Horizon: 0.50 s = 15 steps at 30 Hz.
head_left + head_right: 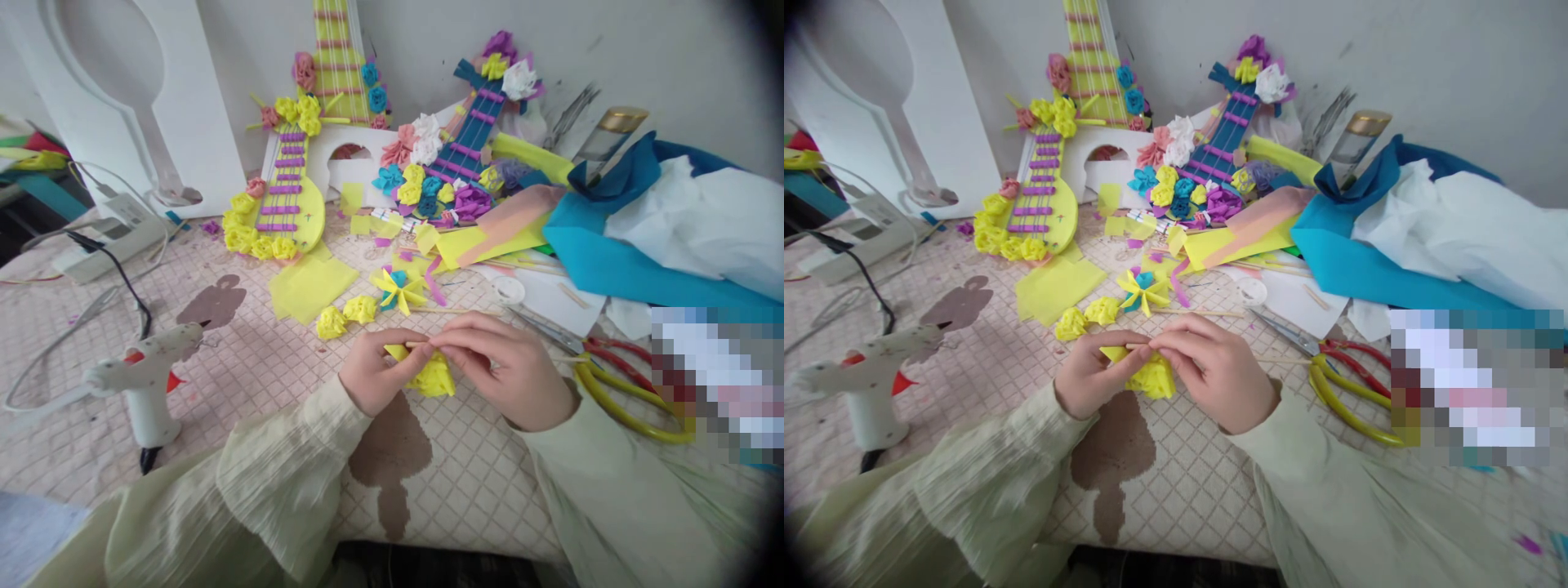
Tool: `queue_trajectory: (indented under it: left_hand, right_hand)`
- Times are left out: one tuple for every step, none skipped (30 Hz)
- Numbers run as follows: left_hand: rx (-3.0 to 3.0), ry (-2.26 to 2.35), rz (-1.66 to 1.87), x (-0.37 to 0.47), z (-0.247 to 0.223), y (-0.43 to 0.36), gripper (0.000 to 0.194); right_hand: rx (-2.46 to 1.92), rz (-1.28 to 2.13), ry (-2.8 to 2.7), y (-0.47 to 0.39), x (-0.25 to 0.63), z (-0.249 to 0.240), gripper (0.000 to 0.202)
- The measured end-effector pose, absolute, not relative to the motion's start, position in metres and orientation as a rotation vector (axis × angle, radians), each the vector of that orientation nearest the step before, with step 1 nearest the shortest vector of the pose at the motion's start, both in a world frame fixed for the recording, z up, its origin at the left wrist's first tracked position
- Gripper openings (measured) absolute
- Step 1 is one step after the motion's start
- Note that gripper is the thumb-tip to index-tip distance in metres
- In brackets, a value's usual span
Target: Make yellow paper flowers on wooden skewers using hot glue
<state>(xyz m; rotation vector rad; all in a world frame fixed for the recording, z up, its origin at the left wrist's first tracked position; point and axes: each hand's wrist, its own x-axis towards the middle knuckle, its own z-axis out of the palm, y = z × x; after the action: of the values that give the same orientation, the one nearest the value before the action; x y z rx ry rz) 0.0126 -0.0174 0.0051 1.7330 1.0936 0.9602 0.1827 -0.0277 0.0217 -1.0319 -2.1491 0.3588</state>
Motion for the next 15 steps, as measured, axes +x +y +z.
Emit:
queue_trajectory:
  left_hand:
    - [1.771, 1.097, 0.964, 0.0124, 0.0050, -0.0173, 0.019]
    - [1.816, 1.094, 0.970, 0.0123, 0.0048, -0.0173, 0.018]
    - [1.871, 1.082, 0.982, 0.0121, 0.0044, -0.0172, 0.017]
    - [1.934, 1.061, 1.001, 0.0120, 0.0040, -0.0171, 0.016]
    - [2.000, 1.039, 1.028, 0.0120, 0.0036, -0.0172, 0.016]
    - [2.060, 1.025, 1.060, 0.0120, 0.0032, -0.0174, 0.015]
    - [2.108, 1.020, 1.093, 0.0121, 0.0030, -0.0177, 0.014]
    - [2.140, 1.023, 1.123, 0.0122, 0.0030, -0.0181, 0.013]
    - [2.155, 1.030, 1.150, 0.0123, 0.0031, -0.0186, 0.012]
    - [2.156, 1.040, 1.174, 0.0123, 0.0034, -0.0191, 0.011]
    - [2.149, 1.047, 1.191, 0.0122, 0.0037, -0.0196, 0.010]
    - [2.142, 1.049, 1.206, 0.0121, 0.0041, -0.0200, 0.008]
    - [2.136, 1.045, 1.219, 0.0118, 0.0043, -0.0202, 0.007]
    - [2.136, 1.038, 1.228, 0.0116, 0.0044, -0.0202, 0.006]
    - [2.141, 1.029, 1.234, 0.0113, 0.0043, -0.0201, 0.006]
  right_hand:
    - [-1.053, 0.379, -2.139, -0.0281, 0.1823, 0.0223, 0.019]
    - [-1.080, 0.406, -2.128, -0.0285, 0.1821, 0.0229, 0.018]
    - [-1.115, 0.439, -2.114, -0.0287, 0.1820, 0.0235, 0.016]
    - [-1.152, 0.480, -2.096, -0.0289, 0.1821, 0.0240, 0.015]
    - [-1.187, 0.524, -2.073, -0.0289, 0.1824, 0.0245, 0.014]
    - [-1.214, 0.566, -2.050, -0.0287, 0.1828, 0.0249, 0.013]
    - [-1.230, 0.605, -2.032, -0.0285, 0.1832, 0.0253, 0.012]
    - [-1.234, 0.635, -2.022, -0.0282, 0.1835, 0.0258, 0.011]
    - [-1.229, 0.655, -2.019, -0.0278, 0.1838, 0.0262, 0.010]
    - [-1.220, 0.670, -2.019, -0.0274, 0.1840, 0.0266, 0.009]
    - [-1.211, 0.683, -2.018, -0.0270, 0.1841, 0.0269, 0.009]
    - [-1.205, 0.698, -2.015, -0.0268, 0.1840, 0.0271, 0.009]
    - [-1.206, 0.715, -2.008, -0.0267, 0.1838, 0.0272, 0.009]
    - [-1.214, 0.729, -1.996, -0.0267, 0.1836, 0.0271, 0.009]
    - [-1.225, 0.741, -1.986, -0.0269, 0.1832, 0.0269, 0.010]
